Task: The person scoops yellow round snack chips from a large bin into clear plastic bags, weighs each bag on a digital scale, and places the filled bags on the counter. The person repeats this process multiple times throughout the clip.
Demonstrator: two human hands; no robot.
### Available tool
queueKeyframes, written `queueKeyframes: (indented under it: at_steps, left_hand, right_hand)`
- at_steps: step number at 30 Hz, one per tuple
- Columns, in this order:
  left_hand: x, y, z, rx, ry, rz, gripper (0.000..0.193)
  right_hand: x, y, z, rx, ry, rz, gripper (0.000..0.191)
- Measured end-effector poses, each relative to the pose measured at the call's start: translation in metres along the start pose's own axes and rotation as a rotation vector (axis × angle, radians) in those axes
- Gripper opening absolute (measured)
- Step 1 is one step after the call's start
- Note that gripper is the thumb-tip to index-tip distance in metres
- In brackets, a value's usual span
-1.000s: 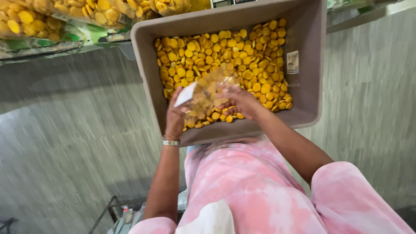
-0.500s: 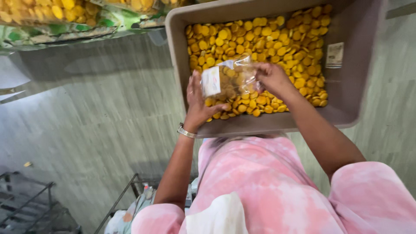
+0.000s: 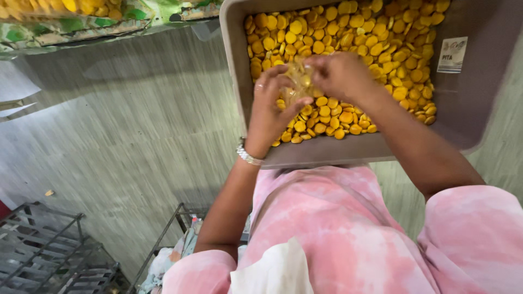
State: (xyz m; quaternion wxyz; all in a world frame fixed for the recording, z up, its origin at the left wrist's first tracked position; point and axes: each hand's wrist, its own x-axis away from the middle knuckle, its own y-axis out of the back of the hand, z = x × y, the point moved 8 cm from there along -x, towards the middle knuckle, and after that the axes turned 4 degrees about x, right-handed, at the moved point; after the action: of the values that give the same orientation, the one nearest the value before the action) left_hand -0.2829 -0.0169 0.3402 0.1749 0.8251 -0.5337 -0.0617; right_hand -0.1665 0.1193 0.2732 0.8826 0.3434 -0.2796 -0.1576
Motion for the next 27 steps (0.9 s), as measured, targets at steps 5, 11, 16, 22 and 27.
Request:
queueKeyframes:
  at_steps: [5,11,16,22,27]
  left_hand:
    - [-0.001,0.002,0.018,-0.347,-0.010,0.108,0.019]
    - [-0.002,0.012,0.044,-0.014,-0.015,-0.017,0.026]
    - [0.006,0.013,0.088,0.015,0.264,0.019,0.016]
    - [0.008,0.015,0.075,0.321,0.045,0.002,0.014]
    - [-0.005,0.013,0.060,0.159,0.064,-0.063,0.016]
  right_hand:
    - [-0.004,0.001,0.019,-0.086,0.217,-0.076,0.033]
    - [-0.011,-0.007,0.017,0.114,0.222,0.124,0.037]
    - [-0.009,0.005,0.027,-0.113,0.334,-0.006,0.036]
    - [-0.014,-0.002,0.021,-0.069,0.243,0.026,0.047]
    - [-0.002,-0.020,0.054,0.049,0.380,-0.068,0.061]
